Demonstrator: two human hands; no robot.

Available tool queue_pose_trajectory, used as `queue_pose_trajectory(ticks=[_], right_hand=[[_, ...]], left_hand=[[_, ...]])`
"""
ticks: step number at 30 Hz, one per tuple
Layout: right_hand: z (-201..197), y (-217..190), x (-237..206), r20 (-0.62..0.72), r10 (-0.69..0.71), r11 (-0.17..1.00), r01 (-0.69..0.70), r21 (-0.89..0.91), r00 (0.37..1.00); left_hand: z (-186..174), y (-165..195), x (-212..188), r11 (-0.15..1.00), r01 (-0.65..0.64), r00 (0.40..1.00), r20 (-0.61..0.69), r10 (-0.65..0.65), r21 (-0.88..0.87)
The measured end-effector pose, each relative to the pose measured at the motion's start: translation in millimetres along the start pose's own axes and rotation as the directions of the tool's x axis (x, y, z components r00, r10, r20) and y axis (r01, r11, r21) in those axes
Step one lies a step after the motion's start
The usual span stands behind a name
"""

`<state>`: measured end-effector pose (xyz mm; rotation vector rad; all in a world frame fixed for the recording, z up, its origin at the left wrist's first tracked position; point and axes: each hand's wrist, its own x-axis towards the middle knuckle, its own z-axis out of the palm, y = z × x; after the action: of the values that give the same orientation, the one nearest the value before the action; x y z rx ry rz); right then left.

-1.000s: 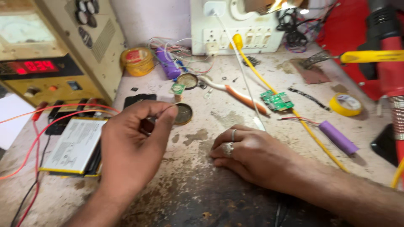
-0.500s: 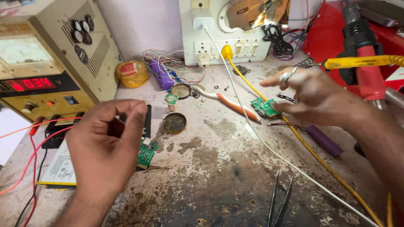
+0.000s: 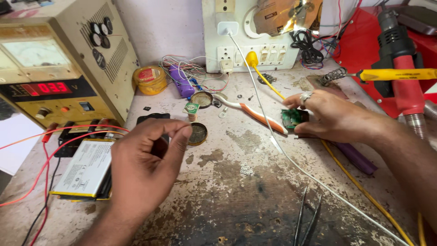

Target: The person holds multimeter probes in both hands and touches them to small components on the workbench, testing them. They then set the probes down, pick up green circuit boards, connect a wire, and hold the boards up while working at the bench.

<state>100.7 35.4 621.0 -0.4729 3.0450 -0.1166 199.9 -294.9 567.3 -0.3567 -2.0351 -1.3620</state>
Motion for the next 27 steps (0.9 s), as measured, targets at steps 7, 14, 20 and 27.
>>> queue_pose_trajectory(ticks=[7,14,20,27], right_hand=[[-24,-14,-14,-0.07,0.083,0.997,-0.083,0.004,0.994],[-20,-15,-10,-0.294,-0.207,0.92,0.288,0.266,0.933],[-9,-55,-40,-0.092,-0.558,0.483,0.413,0.772,0.824],[-14,-19,-8,0.037,0.231,0.842,-0.219,0.493,0.972]], left_hand=[[9,0,-6,0.963,0.244,0.938,0.28,-0.204,-0.114],[18,0,-4,0.962,0.269,0.907,0.349,-0.237,-0.043],[33,5,-7,0.853,0.296,0.869,0.492,-0.054,-0.43],[41,-12,-4,0.593,0.663,0.744,0.487,-0.458,-0.456]])
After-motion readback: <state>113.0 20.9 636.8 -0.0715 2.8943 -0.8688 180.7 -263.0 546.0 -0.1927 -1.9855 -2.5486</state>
